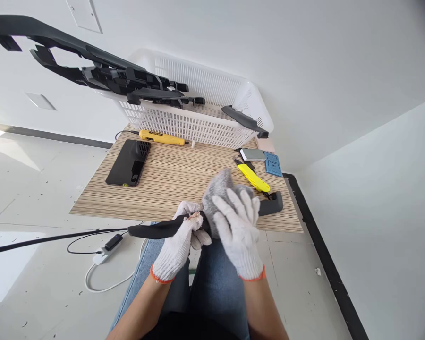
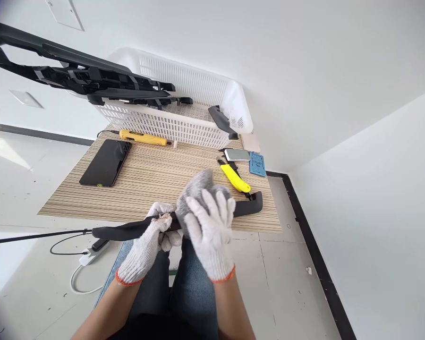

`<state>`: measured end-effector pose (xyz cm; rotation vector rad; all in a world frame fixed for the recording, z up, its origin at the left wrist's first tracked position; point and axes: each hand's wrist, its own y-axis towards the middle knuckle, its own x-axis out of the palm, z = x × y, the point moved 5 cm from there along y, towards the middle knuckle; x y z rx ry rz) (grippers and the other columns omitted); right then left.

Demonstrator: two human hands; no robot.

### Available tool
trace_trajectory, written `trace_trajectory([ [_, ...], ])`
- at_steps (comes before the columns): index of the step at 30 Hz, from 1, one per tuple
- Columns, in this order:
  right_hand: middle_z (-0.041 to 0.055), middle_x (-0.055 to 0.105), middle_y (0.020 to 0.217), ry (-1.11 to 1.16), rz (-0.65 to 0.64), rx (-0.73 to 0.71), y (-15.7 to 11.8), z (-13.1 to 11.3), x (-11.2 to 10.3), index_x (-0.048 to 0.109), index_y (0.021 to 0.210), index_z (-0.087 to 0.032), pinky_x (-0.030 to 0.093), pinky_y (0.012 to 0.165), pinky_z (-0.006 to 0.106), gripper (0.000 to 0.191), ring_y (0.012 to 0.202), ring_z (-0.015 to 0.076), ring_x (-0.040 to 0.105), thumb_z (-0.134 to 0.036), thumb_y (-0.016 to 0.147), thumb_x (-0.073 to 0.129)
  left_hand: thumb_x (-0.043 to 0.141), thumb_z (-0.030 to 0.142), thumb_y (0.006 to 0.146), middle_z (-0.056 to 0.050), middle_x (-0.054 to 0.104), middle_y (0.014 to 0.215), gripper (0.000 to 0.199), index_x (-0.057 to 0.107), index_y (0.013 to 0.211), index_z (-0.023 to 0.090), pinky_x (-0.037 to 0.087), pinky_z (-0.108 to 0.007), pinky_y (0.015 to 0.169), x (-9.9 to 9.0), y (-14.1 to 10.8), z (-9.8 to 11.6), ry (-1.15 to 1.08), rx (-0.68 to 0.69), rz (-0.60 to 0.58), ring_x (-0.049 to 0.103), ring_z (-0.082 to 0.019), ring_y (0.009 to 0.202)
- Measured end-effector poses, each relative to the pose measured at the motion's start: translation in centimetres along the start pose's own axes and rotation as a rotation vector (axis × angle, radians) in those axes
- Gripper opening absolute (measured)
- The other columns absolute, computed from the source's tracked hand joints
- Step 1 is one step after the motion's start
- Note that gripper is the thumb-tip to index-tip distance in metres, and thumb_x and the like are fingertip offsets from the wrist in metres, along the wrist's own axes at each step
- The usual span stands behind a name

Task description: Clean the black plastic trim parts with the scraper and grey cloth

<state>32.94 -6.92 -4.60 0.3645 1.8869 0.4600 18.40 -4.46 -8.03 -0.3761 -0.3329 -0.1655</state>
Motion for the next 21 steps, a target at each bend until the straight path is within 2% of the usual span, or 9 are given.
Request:
trace_trajectory([
  [3, 0.0011, 0.064, 0.145, 0.057, 0.008, -0.084, 0.2, -2.8, 0.1, 0.07, 0.133, -0.032, 0.021, 0.129, 0.057, 0.034, 0.145, 0.0272, 0.046, -0.035, 0.106, 0.051, 0.061, 0.041, 0.085, 0.008, 0.054, 0.051, 0.025, 0.042, 0.082, 0.024, 0.032, -0.017, 0.038, 0.0, 0.1, -0.2, -0.046, 0.023, -0.011, 0.052, -0.011, 0.04],
  [5, 0.001, 0.067, 0.141, 0.081, 0.025, -0.093, 0.2, -3.1, 0.0, 0.071, 0.132, -0.031, 0.023, 0.129, 0.054, 0.032, 0.142, 0.026, 0.05, -0.034, 0.105, 0.054, 0.061, 0.041, 0.085, 0.008, 0.053, 0.05, 0.026, 0.042, 0.081, 0.024, 0.033, -0.018, 0.039, 0.0, 0.0, 0.0, -0.037, 0.038, -0.011, 0.052, -0.011, 0.04],
  [7, 0.0011, 0.068, 0.14, 0.102, 0.013, -0.097, 0.3, -2.2, -0.1, 0.072, 0.131, -0.031, 0.025, 0.129, 0.053, 0.032, 0.141, 0.0251, 0.052, -0.034, 0.104, 0.056, 0.06, 0.043, 0.084, 0.006, 0.057, 0.049, 0.025, 0.045, 0.081, 0.024, 0.033, -0.018, 0.039, 0.1, -0.1, 0.2, 0.024, 0.038, -0.009, 0.051, -0.012, 0.039],
  [9, 0.0016, 0.069, 0.14, 0.109, -0.009, -0.074, 0.3, -0.3, -0.4, 0.073, 0.129, -0.031, 0.026, 0.129, 0.053, 0.031, 0.139, 0.0244, 0.054, -0.037, 0.104, 0.056, 0.06, 0.043, 0.082, 0.004, 0.06, 0.047, 0.023, 0.047, 0.083, 0.024, 0.032, -0.019, 0.039, 0.2, -0.2, 0.3, 0.065, 0.024, 0.003, 0.049, -0.011, 0.037],
  [13, 0.0028, 0.068, 0.141, 0.091, -0.007, 0.089, 0.1, 6.0, -1.5, 0.075, 0.126, -0.031, 0.023, 0.128, 0.059, 0.036, 0.141, 0.0259, 0.053, -0.047, 0.104, 0.051, 0.059, 0.04, 0.08, 0.004, 0.061, 0.049, 0.02, 0.049, 0.087, 0.024, 0.032, -0.019, 0.039, 0.3, -0.3, 0.5, 0.066, 0.002, 0.013, 0.049, -0.011, 0.036],
  [16, 0.0056, 0.069, 0.139, 0.1, 0.079, 0.254, -0.8, 10.3, -2.7, 0.078, 0.121, -0.027, 0.03, 0.125, 0.058, 0.043, 0.14, 0.028, 0.054, -0.055, 0.101, 0.051, 0.059, 0.038, 0.082, 0.003, 0.063, 0.052, 0.018, 0.051, 0.087, 0.024, 0.034, -0.018, 0.04, 0.4, -0.3, 0.7, 0.065, 0.016, -0.025, 0.051, -0.011, 0.039],
  [18, 0.0066, 0.069, 0.139, 0.12, 0.097, 0.341, -1.5, 12.1, -3.1, 0.079, 0.119, -0.027, 0.035, 0.123, 0.057, 0.046, 0.141, 0.0291, 0.053, -0.058, 0.098, 0.052, 0.06, 0.038, 0.084, 0.002, 0.064, 0.051, 0.018, 0.051, 0.086, 0.023, 0.035, -0.018, 0.041, 0.5, -0.4, 0.7, 0.078, 0.014, -0.055, 0.051, -0.01, 0.04],
  [21, 0.0064, 0.07, 0.138, 0.162, 0.108, 0.389, -2.1, 12.3, -3.2, 0.08, 0.115, -0.028, 0.036, 0.123, 0.056, 0.043, 0.141, 0.029, 0.053, -0.058, 0.095, 0.057, 0.065, 0.043, 0.088, 0.002, 0.064, 0.052, 0.026, 0.051, 0.085, 0.022, 0.038, -0.017, 0.043, 0.4, -0.5, 0.7, 0.132, -0.016, -0.072, 0.052, -0.01, 0.043],
])
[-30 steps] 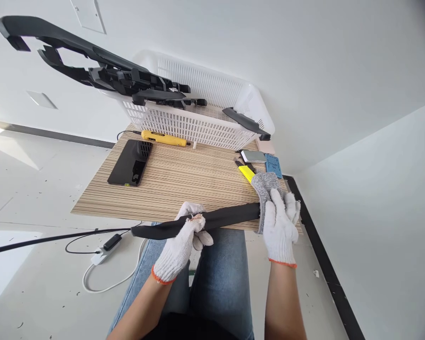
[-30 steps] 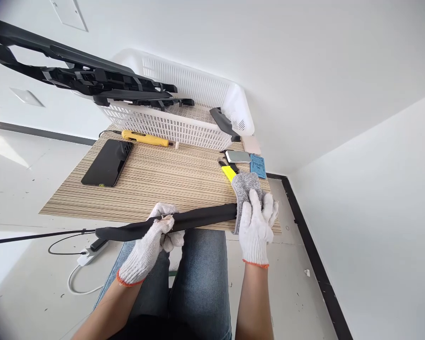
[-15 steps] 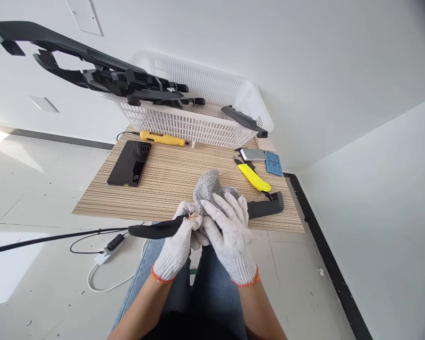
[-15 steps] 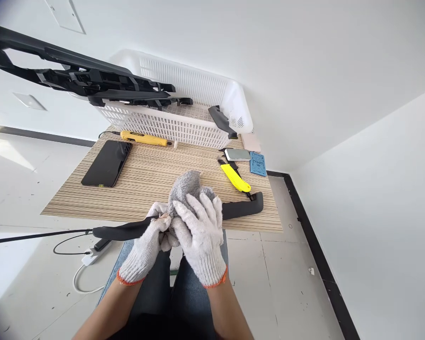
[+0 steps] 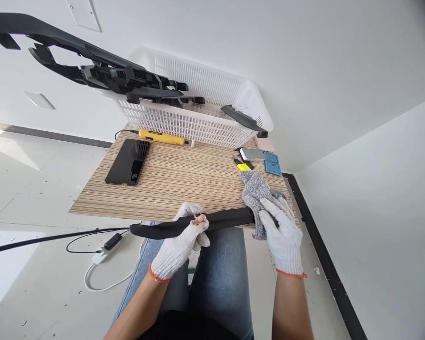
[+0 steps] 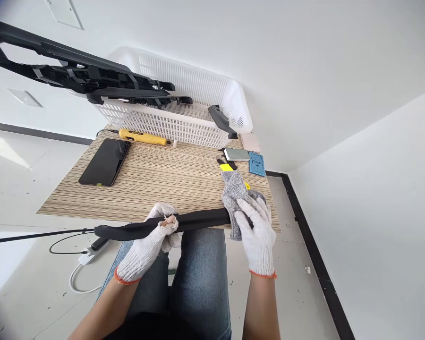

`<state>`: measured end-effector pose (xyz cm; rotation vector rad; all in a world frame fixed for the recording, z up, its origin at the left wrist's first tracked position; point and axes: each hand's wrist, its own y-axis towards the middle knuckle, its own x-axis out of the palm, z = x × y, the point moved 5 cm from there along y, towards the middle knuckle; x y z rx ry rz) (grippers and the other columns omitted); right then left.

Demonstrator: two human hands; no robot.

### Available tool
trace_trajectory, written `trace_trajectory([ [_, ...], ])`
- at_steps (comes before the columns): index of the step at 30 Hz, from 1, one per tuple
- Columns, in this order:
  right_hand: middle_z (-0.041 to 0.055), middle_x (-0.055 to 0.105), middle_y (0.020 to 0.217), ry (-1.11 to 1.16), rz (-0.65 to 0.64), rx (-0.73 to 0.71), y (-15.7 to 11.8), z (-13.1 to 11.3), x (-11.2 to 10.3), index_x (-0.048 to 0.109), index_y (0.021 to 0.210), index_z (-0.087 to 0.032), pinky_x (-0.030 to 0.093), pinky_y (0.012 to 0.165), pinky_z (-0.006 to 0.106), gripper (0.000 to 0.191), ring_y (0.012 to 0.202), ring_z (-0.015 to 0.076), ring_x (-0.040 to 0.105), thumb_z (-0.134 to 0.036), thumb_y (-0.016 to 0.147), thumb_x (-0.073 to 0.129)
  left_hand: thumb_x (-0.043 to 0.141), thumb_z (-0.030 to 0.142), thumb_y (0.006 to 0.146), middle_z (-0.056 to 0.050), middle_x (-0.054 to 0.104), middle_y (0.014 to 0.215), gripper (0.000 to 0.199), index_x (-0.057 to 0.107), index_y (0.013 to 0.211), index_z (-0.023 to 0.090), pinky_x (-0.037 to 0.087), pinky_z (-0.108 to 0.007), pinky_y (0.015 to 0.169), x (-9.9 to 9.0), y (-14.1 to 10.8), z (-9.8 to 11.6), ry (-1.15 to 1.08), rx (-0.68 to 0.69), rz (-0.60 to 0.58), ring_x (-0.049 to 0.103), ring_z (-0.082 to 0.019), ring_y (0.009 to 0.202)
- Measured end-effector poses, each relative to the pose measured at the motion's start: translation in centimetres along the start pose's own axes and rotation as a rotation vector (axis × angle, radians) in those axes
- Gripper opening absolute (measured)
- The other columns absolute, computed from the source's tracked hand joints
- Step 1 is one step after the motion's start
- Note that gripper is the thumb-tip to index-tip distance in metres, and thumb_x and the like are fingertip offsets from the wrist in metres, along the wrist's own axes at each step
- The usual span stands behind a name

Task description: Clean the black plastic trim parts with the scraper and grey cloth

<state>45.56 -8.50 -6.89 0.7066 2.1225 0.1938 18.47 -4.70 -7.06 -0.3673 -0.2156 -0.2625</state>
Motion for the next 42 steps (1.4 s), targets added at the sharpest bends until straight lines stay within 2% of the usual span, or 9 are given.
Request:
trace_trajectory([
  [5, 0.0059, 0.075, 0.126, 0.03, -0.064, -0.149, -1.0, -4.5, 1.9, 0.082, 0.108, -0.03, 0.023, 0.127, 0.062, 0.031, 0.132, 0.0291, 0.06, -0.053, 0.093, 0.067, 0.073, 0.048, 0.084, 0.003, 0.066, 0.062, 0.035, 0.05, 0.091, 0.023, 0.039, -0.016, 0.044, 0.0, -0.1, 0.3, -0.023, -0.011, -0.005, 0.058, -0.01, 0.049],
  [12, 0.0019, 0.076, 0.124, 0.104, -0.19, -0.444, -2.8, -12.8, 4.7, 0.078, 0.116, -0.031, 0.029, 0.127, 0.053, 0.022, 0.128, 0.0233, 0.064, -0.033, 0.1, 0.063, 0.077, 0.049, 0.078, 0.003, 0.064, 0.055, 0.042, 0.049, 0.092, 0.021, 0.037, -0.017, 0.041, -0.2, 0.3, 0.3, 0.025, -0.001, -0.016, 0.054, -0.01, 0.045],
  [16, 0.0024, 0.075, 0.126, 0.119, -0.24, -0.402, -1.9, -10.4, 4.0, 0.079, 0.117, -0.033, 0.03, 0.126, 0.055, 0.023, 0.128, 0.0254, 0.064, -0.037, 0.097, 0.068, 0.08, 0.045, 0.078, 0.004, 0.065, 0.065, 0.044, 0.048, 0.096, 0.021, 0.039, -0.017, 0.044, -0.1, 0.3, -0.4, -0.01, 0.001, -0.037, 0.058, -0.01, 0.05],
  [21, 0.0061, 0.075, 0.125, 0.108, -0.151, -0.126, 0.2, -2.3, 0.8, 0.082, 0.107, -0.03, 0.023, 0.127, 0.063, 0.029, 0.129, 0.0311, 0.063, -0.049, 0.087, 0.074, 0.076, 0.044, 0.085, 0.003, 0.067, 0.078, 0.04, 0.045, 0.098, 0.022, 0.039, -0.016, 0.045, 0.0, 0.2, -1.0, -0.051, -0.037, -0.067, 0.063, -0.009, 0.056],
  [26, 0.0092, 0.071, 0.133, 0.061, -0.065, 0.114, 0.1, 1.4, -1.4, 0.083, 0.106, -0.028, 0.037, 0.121, 0.059, 0.038, 0.135, 0.0337, 0.057, -0.053, 0.08, 0.074, 0.075, 0.041, 0.085, 0.004, 0.066, 0.077, 0.039, 0.044, 0.098, 0.023, 0.039, -0.016, 0.045, 0.1, 0.3, -1.1, -0.054, -0.05, -0.099, 0.062, -0.008, 0.056],
  [30, 0.0083, 0.072, 0.129, 0.04, -0.107, 0.054, -0.2, -0.3, -0.6, 0.084, 0.103, -0.03, 0.03, 0.124, 0.062, 0.034, 0.133, 0.0339, 0.058, -0.053, 0.081, 0.074, 0.075, 0.041, 0.086, 0.004, 0.067, 0.081, 0.039, 0.043, 0.099, 0.023, 0.039, -0.016, 0.046, 0.1, 0.2, -1.1, -0.066, -0.048, -0.106, 0.064, -0.008, 0.058],
  [34, 0.0064, 0.075, 0.121, 0.068, -0.193, -0.15, -0.7, -4.9, 1.6, 0.083, 0.102, -0.032, 0.018, 0.128, 0.064, 0.023, 0.127, 0.0314, 0.062, -0.047, 0.085, 0.076, 0.077, 0.041, 0.083, 0.004, 0.067, 0.078, 0.04, 0.044, 0.096, 0.023, 0.04, -0.016, 0.046, 0.2, 0.1, -1.1, -0.066, -0.04, -0.105, 0.062, -0.008, 0.056],
  [39, 0.0033, 0.077, 0.115, 0.118, -0.323, -0.329, -1.9, -11.0, 4.1, 0.081, 0.109, -0.034, 0.02, 0.129, 0.06, 0.021, 0.12, 0.0265, 0.067, -0.035, 0.09, 0.074, 0.08, 0.041, 0.08, 0.004, 0.065, 0.069, 0.041, 0.049, 0.098, 0.021, 0.041, -0.018, 0.046, -0.1, 0.5, -1.2, -0.017, -0.006, -0.091, 0.061, -0.01, 0.055],
  [42, 0.0024, 0.076, 0.118, 0.124, -0.372, -0.325, -1.9, -11.3, 4.3, 0.081, 0.112, -0.035, 0.023, 0.129, 0.059, 0.022, 0.12, 0.0259, 0.067, -0.036, 0.091, 0.073, 0.08, 0.041, 0.081, 0.004, 0.065, 0.067, 0.04, 0.05, 0.1, 0.022, 0.041, -0.018, 0.046, -0.1, 0.4, -1.3, -0.021, -0.005, -0.093, 0.061, -0.01, 0.056],
])
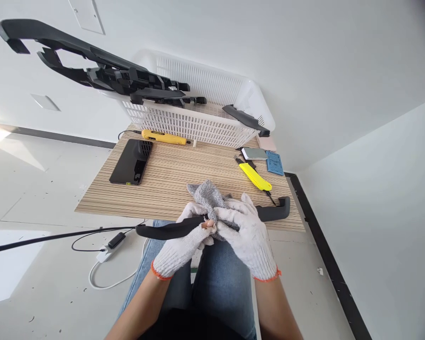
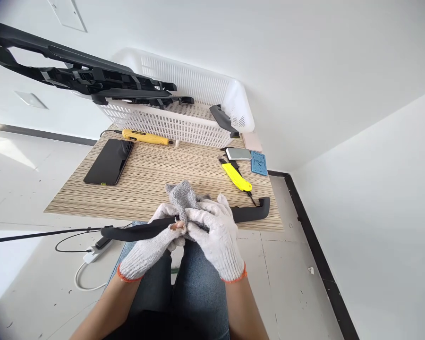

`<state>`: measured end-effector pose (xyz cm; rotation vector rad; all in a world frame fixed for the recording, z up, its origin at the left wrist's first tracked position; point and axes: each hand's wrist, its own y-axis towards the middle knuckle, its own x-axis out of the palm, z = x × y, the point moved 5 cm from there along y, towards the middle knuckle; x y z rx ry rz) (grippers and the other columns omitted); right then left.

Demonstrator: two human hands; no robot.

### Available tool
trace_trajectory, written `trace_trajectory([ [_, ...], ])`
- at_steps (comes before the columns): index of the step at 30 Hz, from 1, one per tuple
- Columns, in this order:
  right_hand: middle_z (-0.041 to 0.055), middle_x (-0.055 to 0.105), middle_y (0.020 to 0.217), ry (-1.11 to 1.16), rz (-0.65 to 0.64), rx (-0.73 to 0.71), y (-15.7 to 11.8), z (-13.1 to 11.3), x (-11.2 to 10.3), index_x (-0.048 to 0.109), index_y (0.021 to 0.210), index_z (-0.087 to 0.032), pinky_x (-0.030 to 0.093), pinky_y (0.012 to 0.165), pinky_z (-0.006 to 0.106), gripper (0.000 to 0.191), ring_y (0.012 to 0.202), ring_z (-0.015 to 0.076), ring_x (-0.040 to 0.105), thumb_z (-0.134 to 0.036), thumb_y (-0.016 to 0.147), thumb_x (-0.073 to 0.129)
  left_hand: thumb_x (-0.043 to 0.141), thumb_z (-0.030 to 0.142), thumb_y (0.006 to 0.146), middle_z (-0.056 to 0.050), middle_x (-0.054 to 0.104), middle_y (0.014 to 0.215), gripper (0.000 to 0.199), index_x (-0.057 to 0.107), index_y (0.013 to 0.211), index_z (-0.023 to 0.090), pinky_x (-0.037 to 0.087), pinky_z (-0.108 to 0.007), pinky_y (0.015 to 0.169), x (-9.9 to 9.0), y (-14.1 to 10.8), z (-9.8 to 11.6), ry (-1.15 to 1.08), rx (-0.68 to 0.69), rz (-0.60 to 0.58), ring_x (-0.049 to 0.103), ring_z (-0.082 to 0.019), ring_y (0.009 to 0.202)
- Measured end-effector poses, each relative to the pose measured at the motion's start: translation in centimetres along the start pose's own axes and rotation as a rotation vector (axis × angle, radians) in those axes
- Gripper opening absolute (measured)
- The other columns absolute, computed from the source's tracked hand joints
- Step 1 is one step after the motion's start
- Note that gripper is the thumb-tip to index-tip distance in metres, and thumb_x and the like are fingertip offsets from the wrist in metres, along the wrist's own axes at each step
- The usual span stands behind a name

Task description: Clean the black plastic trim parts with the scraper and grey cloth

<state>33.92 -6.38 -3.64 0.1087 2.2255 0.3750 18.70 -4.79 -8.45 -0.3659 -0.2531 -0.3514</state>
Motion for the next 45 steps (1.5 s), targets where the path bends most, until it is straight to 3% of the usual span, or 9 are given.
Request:
trace_trajectory([
  [8, 0.0056, 0.073, 0.129, 0.006, 0.023, 0.368, -2.3, 10.1, -5.2, 0.084, 0.105, -0.034, 0.024, 0.127, 0.064, 0.034, 0.147, 0.0373, 0.043, -0.049, 0.074, 0.082, 0.075, 0.042, 0.085, 0.004, 0.066, 0.075, 0.038, 0.043, 0.095, 0.023, 0.039, -0.017, 0.047, 0.7, 0.0, 0.3, -0.034, -0.041, -0.019, 0.061, -0.008, 0.056],
  [12, 0.0062, 0.073, 0.13, 0.023, 0.139, 0.413, -3.2, 12.5, -7.5, 0.084, 0.102, -0.03, 0.02, 0.129, 0.059, 0.033, 0.138, 0.0336, 0.054, -0.049, 0.076, 0.077, 0.075, 0.039, 0.082, 0.005, 0.064, 0.072, 0.039, 0.042, 0.095, 0.024, 0.038, -0.017, 0.046, 0.8, 0.0, 0.4, -0.053, -0.073, -0.019, 0.059, -0.008, 0.054],
  [17, 0.0059, 0.074, 0.129, -0.004, 0.147, 0.366, -2.8, 10.6, -6.3, 0.084, 0.103, -0.031, 0.016, 0.129, 0.062, 0.031, 0.133, 0.0328, 0.059, -0.049, 0.079, 0.077, 0.076, 0.041, 0.081, 0.004, 0.066, 0.078, 0.041, 0.043, 0.098, 0.024, 0.04, -0.018, 0.047, 0.5, -0.3, 0.9, -0.053, -0.045, -0.002, 0.063, -0.009, 0.056],
  [24, 0.0035, 0.075, 0.123, -0.025, 0.014, 0.066, -0.5, 1.7, -1.2, 0.08, 0.114, -0.036, 0.02, 0.129, 0.061, 0.027, 0.125, 0.0286, 0.064, -0.039, 0.088, 0.077, 0.08, 0.038, 0.077, 0.003, 0.066, 0.073, 0.04, 0.048, 0.095, 0.022, 0.041, -0.018, 0.046, 0.4, -0.1, 1.0, -0.036, -0.018, -0.017, 0.062, -0.01, 0.055],
  [27, 0.0021, 0.075, 0.124, 0.007, -0.027, -0.042, 0.1, 0.1, -0.3, 0.078, 0.119, -0.037, 0.022, 0.129, 0.06, 0.027, 0.119, 0.0256, 0.068, -0.033, 0.093, 0.072, 0.081, 0.036, 0.077, 0.004, 0.065, 0.07, 0.04, 0.051, 0.1, 0.022, 0.042, -0.018, 0.047, 0.3, 0.0, 0.8, -0.01, -0.003, -0.004, 0.062, -0.011, 0.056],
  [31, 0.0027, 0.075, 0.126, 0.032, -0.005, -0.024, -0.4, 3.6, -1.6, 0.08, 0.114, -0.036, 0.023, 0.129, 0.06, 0.024, 0.123, 0.0267, 0.066, -0.036, 0.091, 0.074, 0.08, 0.035, 0.08, 0.003, 0.067, 0.075, 0.039, 0.047, 0.097, 0.023, 0.041, -0.018, 0.047, 0.3, 0.0, 0.3, -0.011, -0.052, -0.016, 0.062, -0.009, 0.057],
  [38, 0.0086, 0.072, 0.133, 0.032, 0.207, 0.26, -3.4, 12.1, -6.5, 0.082, 0.109, -0.028, 0.016, 0.13, 0.06, 0.032, 0.135, 0.0293, 0.059, -0.048, 0.086, 0.073, 0.075, 0.037, 0.087, 0.005, 0.066, 0.082, 0.039, 0.041, 0.102, 0.025, 0.04, -0.016, 0.05, 0.3, -0.2, 0.1, -0.066, -0.055, -0.065, 0.064, -0.008, 0.061],
  [41, 0.0095, 0.072, 0.131, 0.005, 0.248, 0.297, -3.8, 12.3, -6.9, 0.082, 0.107, -0.027, 0.018, 0.129, 0.06, 0.034, 0.134, 0.0296, 0.059, -0.049, 0.084, 0.073, 0.074, 0.036, 0.086, 0.005, 0.065, 0.081, 0.039, 0.04, 0.101, 0.025, 0.039, -0.017, 0.048, 0.3, -0.2, 0.3, -0.06, -0.063, -0.05, 0.063, -0.008, 0.059],
  [45, 0.0078, 0.073, 0.128, -0.042, 0.212, 0.242, -3.0, 9.1, -5.4, 0.082, 0.107, -0.029, 0.015, 0.129, 0.063, 0.03, 0.131, 0.0306, 0.061, -0.049, 0.087, 0.073, 0.076, 0.034, 0.081, 0.006, 0.064, 0.076, 0.04, 0.04, 0.097, 0.025, 0.04, -0.017, 0.047, 0.4, -0.2, 0.8, -0.069, -0.053, -0.017, 0.062, -0.009, 0.056],
])
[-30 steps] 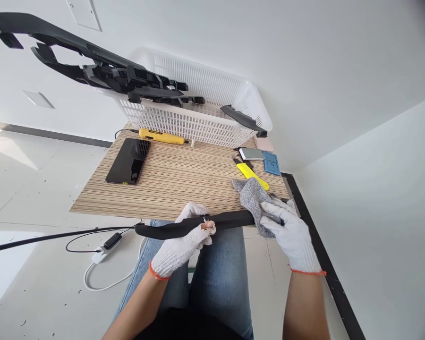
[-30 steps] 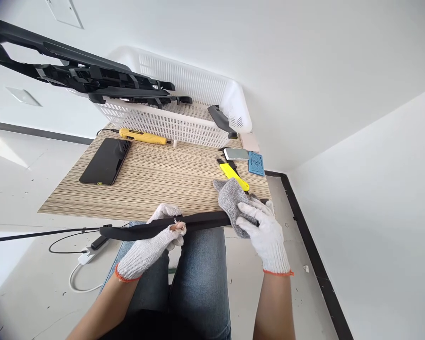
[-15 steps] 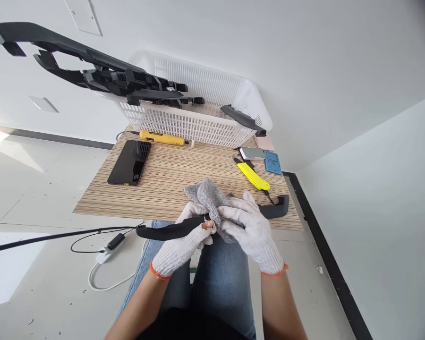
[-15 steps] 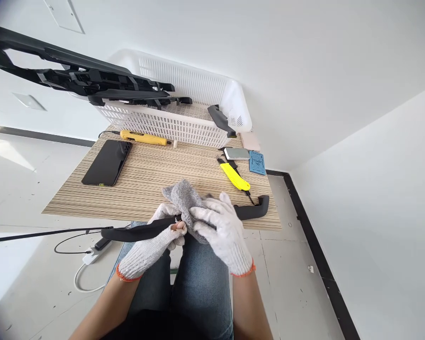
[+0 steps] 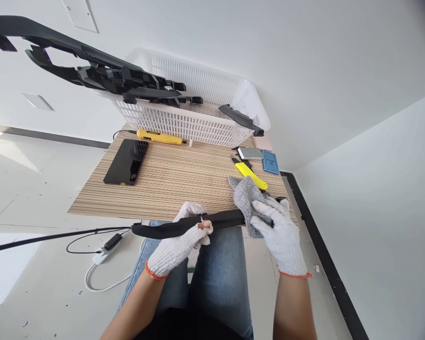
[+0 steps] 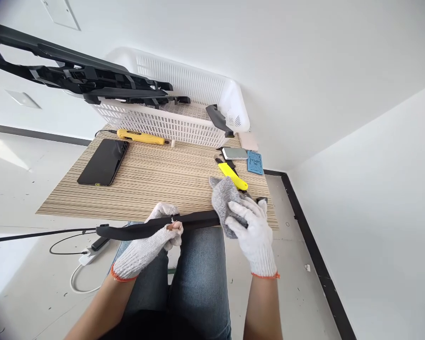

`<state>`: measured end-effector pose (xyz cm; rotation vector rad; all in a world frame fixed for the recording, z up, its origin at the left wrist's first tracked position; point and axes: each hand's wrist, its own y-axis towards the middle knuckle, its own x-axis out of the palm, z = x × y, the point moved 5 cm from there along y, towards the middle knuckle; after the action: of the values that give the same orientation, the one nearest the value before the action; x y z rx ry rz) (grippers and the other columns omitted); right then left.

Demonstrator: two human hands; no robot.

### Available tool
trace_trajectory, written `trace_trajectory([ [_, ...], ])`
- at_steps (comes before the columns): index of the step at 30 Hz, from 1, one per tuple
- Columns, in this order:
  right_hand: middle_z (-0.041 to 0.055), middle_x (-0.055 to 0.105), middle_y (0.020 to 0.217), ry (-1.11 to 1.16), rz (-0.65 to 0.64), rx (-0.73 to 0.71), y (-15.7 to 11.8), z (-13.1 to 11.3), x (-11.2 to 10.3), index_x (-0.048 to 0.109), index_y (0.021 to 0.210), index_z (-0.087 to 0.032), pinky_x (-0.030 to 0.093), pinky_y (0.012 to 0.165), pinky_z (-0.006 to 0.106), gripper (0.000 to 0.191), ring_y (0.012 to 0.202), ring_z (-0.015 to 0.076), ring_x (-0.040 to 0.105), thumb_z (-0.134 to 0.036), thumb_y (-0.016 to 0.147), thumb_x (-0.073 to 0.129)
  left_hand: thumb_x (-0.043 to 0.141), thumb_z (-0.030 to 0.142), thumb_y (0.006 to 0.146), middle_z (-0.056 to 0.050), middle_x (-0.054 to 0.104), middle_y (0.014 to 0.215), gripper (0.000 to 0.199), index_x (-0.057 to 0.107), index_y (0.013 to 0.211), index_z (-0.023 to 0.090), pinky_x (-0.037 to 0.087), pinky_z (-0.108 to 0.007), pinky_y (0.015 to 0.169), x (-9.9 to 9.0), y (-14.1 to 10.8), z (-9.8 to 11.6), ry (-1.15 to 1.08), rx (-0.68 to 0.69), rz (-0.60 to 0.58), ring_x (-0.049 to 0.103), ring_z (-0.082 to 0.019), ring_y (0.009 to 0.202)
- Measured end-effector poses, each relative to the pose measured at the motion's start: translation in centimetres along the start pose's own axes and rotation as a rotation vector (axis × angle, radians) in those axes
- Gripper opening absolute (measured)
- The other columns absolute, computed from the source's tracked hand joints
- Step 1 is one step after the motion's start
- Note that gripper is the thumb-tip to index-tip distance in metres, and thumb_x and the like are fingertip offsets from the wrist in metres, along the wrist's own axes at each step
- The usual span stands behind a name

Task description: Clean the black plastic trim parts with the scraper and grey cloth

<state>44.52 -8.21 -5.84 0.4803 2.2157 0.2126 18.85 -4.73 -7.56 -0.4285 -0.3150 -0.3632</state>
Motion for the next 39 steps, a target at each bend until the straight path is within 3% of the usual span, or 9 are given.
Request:
trace_trajectory([
  [6, 0.0047, 0.074, 0.126, 0.005, -0.134, -0.211, -1.0, -8.8, 4.2, 0.079, 0.116, -0.033, 0.023, 0.128, 0.061, 0.024, 0.129, 0.0284, 0.062, -0.036, 0.094, 0.07, 0.08, 0.04, 0.079, 0.003, 0.065, 0.074, 0.04, 0.048, 0.096, 0.023, 0.042, -0.019, 0.048, -0.2, 0.1, 0.3, 0.052, 0.054, -0.027, 0.062, -0.011, 0.057],
  [9, 0.0038, 0.074, 0.126, 0.03, -0.152, -0.305, -1.3, -11.1, 5.2, 0.076, 0.122, -0.032, 0.023, 0.13, 0.056, 0.026, 0.125, 0.0246, 0.065, -0.031, 0.099, 0.063, 0.083, 0.04, 0.078, 0.003, 0.063, 0.068, 0.041, 0.051, 0.098, 0.022, 0.044, -0.021, 0.049, -0.4, 0.1, 0.2, 0.083, 0.047, -0.012, 0.059, -0.011, 0.054],
  [12, 0.0041, 0.074, 0.127, 0.012, -0.176, -0.282, -1.1, -9.7, 4.7, 0.077, 0.122, -0.032, 0.024, 0.129, 0.057, 0.027, 0.126, 0.0254, 0.064, -0.033, 0.098, 0.064, 0.083, 0.04, 0.078, 0.002, 0.066, 0.075, 0.041, 0.051, 0.098, 0.022, 0.045, -0.02, 0.05, -0.3, 0.2, -0.1, 0.062, 0.031, -0.035, 0.061, -0.011, 0.058],
  [18, 0.0061, 0.07, 0.135, -0.107, -0.054, -0.009, -0.7, -1.1, -0.1, 0.08, 0.116, -0.03, 0.022, 0.127, 0.063, 0.034, 0.138, 0.0321, 0.054, -0.049, 0.09, 0.067, 0.078, 0.04, 0.082, 0.003, 0.065, 0.079, 0.041, 0.044, 0.098, 0.025, 0.041, -0.019, 0.051, 0.0, 0.0, -0.3, -0.03, -0.006, -0.066, 0.062, -0.01, 0.061],
  [21, 0.0062, 0.067, 0.138, -0.167, 0.024, 0.126, -1.1, 2.0, -2.4, 0.08, 0.116, -0.031, 0.033, 0.122, 0.06, 0.038, 0.138, 0.0328, 0.053, -0.052, 0.087, 0.066, 0.08, 0.042, 0.079, 0.003, 0.063, 0.077, 0.044, 0.044, 0.097, 0.025, 0.04, -0.019, 0.051, 0.1, 0.0, -0.1, -0.006, -0.03, -0.061, 0.061, -0.01, 0.059],
  [23, 0.0067, 0.067, 0.138, -0.179, 0.043, 0.16, -1.3, 2.7, -2.9, 0.08, 0.116, -0.032, 0.038, 0.119, 0.058, 0.039, 0.136, 0.0331, 0.054, -0.052, 0.086, 0.066, 0.081, 0.042, 0.078, 0.003, 0.062, 0.077, 0.044, 0.044, 0.095, 0.025, 0.04, -0.02, 0.05, 0.2, 0.0, 0.0, 0.011, -0.042, -0.056, 0.061, -0.01, 0.058],
  [27, 0.0064, 0.071, 0.131, -0.124, 0.032, 0.098, -1.1, 0.8, -1.7, 0.082, 0.11, -0.033, 0.033, 0.121, 0.061, 0.033, 0.131, 0.0331, 0.058, -0.053, 0.087, 0.068, 0.078, 0.041, 0.08, 0.004, 0.062, 0.078, 0.042, 0.043, 0.098, 0.025, 0.04, -0.019, 0.049, 0.2, 0.0, 0.2, 0.004, -0.011, -0.05, 0.061, -0.01, 0.058],
  [35, 0.003, 0.076, 0.114, -0.033, -0.112, -0.265, -0.9, -9.3, 4.6, 0.08, 0.115, -0.037, 0.031, 0.126, 0.059, 0.024, 0.117, 0.0288, 0.067, -0.041, 0.092, 0.072, 0.077, 0.044, 0.083, 0.003, 0.063, 0.068, 0.037, 0.049, 0.093, 0.022, 0.043, -0.02, 0.05, -0.1, -0.1, 0.6, 0.104, 0.057, -0.039, 0.057, -0.01, 0.055],
  [39, 0.0032, 0.076, 0.114, -0.031, -0.101, -0.333, -0.9, -9.9, 5.1, 0.08, 0.114, -0.034, 0.033, 0.126, 0.055, 0.023, 0.115, 0.0266, 0.068, -0.039, 0.095, 0.069, 0.079, 0.044, 0.082, 0.003, 0.064, 0.07, 0.04, 0.051, 0.098, 0.022, 0.044, -0.02, 0.049, -0.2, 0.0, 0.4, 0.081, 0.058, -0.034, 0.059, -0.011, 0.056],
])
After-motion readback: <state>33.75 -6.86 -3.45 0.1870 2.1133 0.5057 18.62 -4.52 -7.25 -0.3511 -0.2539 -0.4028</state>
